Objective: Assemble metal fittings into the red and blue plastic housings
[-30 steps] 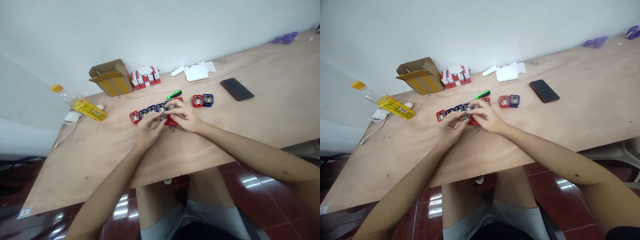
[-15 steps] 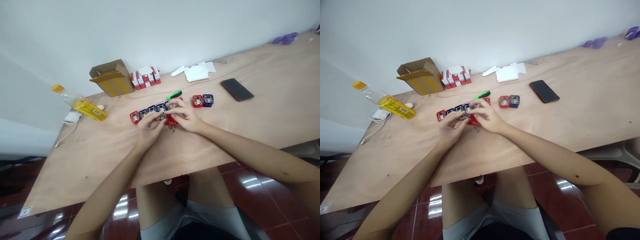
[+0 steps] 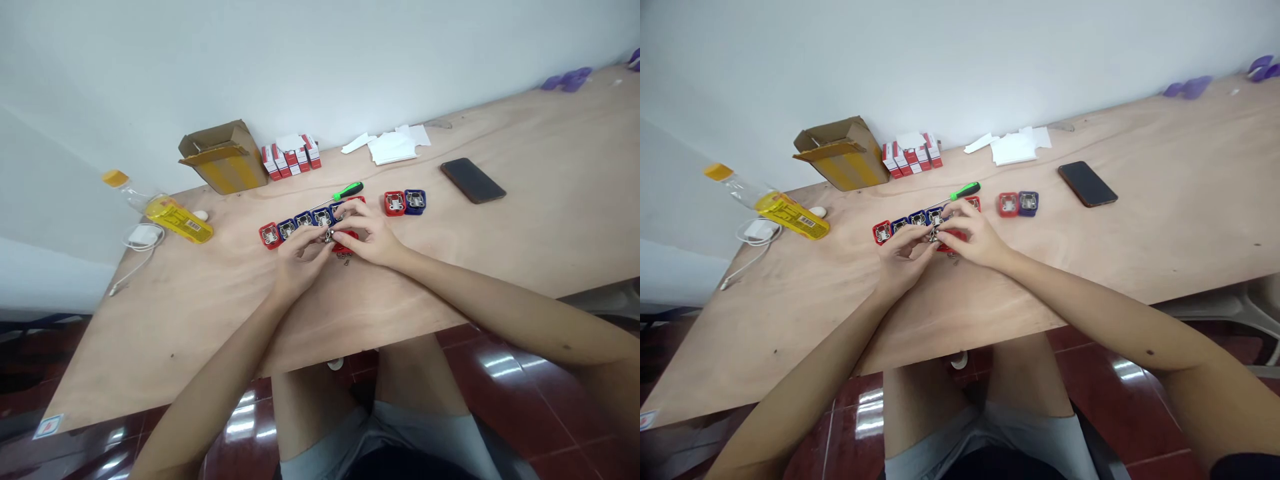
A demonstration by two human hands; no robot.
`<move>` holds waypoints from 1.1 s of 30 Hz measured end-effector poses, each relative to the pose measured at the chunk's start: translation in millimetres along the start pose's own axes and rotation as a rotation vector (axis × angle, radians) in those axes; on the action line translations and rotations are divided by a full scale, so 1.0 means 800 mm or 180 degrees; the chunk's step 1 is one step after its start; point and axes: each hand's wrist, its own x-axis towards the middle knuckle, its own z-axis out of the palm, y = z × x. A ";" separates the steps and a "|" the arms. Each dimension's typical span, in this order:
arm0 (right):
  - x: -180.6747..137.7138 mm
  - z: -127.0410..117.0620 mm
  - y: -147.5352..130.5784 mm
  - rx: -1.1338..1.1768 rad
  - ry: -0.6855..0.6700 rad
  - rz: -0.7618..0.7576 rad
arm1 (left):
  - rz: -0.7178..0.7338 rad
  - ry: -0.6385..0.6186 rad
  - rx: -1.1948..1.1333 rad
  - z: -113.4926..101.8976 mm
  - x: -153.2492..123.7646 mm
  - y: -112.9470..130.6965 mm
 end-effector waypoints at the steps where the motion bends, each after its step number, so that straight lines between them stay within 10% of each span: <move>1: 0.000 0.001 0.000 -0.0010 0.0002 -0.0026 | 0.0033 -0.0022 0.0003 0.000 0.000 0.001; 33: 0.000 -0.001 -0.009 0.0626 -0.0252 -0.0073 | -0.0130 -0.0125 -0.0113 0.004 0.000 0.008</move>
